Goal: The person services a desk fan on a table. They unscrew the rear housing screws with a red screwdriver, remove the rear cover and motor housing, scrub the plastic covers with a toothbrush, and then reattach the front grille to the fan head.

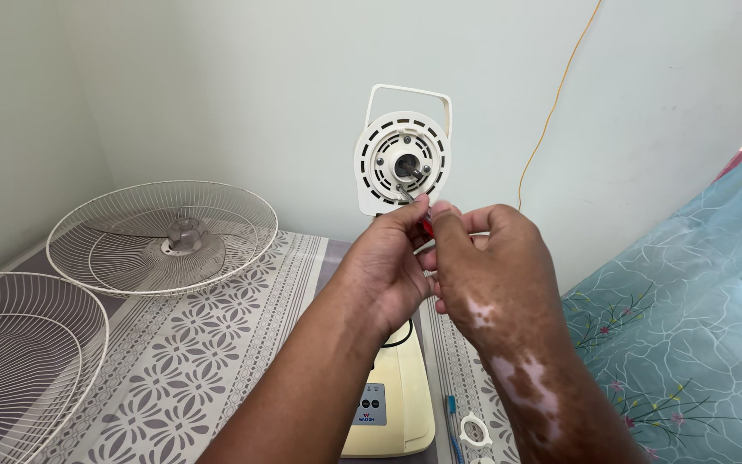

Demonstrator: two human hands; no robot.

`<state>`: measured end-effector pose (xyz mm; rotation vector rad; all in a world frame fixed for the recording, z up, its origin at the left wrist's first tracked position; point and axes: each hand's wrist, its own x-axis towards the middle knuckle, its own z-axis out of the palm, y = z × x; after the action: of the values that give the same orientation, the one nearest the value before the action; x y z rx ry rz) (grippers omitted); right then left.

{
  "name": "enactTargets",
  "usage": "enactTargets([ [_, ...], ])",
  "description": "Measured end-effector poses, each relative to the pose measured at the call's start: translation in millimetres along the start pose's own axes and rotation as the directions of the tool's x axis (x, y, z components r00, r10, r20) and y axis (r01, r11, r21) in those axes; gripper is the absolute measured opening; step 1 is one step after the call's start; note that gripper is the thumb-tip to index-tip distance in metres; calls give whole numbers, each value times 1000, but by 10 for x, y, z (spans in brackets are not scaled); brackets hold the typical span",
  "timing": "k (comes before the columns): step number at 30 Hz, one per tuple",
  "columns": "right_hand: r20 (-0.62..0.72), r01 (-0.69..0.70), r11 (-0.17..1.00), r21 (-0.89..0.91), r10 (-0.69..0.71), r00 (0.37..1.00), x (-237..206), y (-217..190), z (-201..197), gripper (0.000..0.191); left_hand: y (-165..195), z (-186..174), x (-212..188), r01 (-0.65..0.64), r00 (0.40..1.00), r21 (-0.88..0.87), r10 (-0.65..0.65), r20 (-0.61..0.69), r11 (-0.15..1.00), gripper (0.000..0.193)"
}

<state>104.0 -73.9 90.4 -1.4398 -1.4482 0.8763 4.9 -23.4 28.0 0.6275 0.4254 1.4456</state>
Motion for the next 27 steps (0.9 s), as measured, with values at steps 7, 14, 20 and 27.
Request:
enactTargets([
  [7, 9, 245, 947, -206, -249, 969, -19, 49, -72, 26, 39, 93, -76, 138, 968, 157, -99, -233, 978, 38],
  [14, 5, 15, 991, -131, -14, 1000, -21, -16, -37, 50, -99, -200, 156, 57, 986, -179, -28, 163, 982, 26],
  [20, -31, 88, 975, -205, -96, 995, -70, -33, -40, 29, -58, -141, 112, 125, 991, -87, -128, -25, 988, 40],
  [27, -14, 199, 945, -259, -210, 978, -85, -15, -37, 25, -27, 16, 34, 60, 969, -118, -87, -232, 991, 33],
])
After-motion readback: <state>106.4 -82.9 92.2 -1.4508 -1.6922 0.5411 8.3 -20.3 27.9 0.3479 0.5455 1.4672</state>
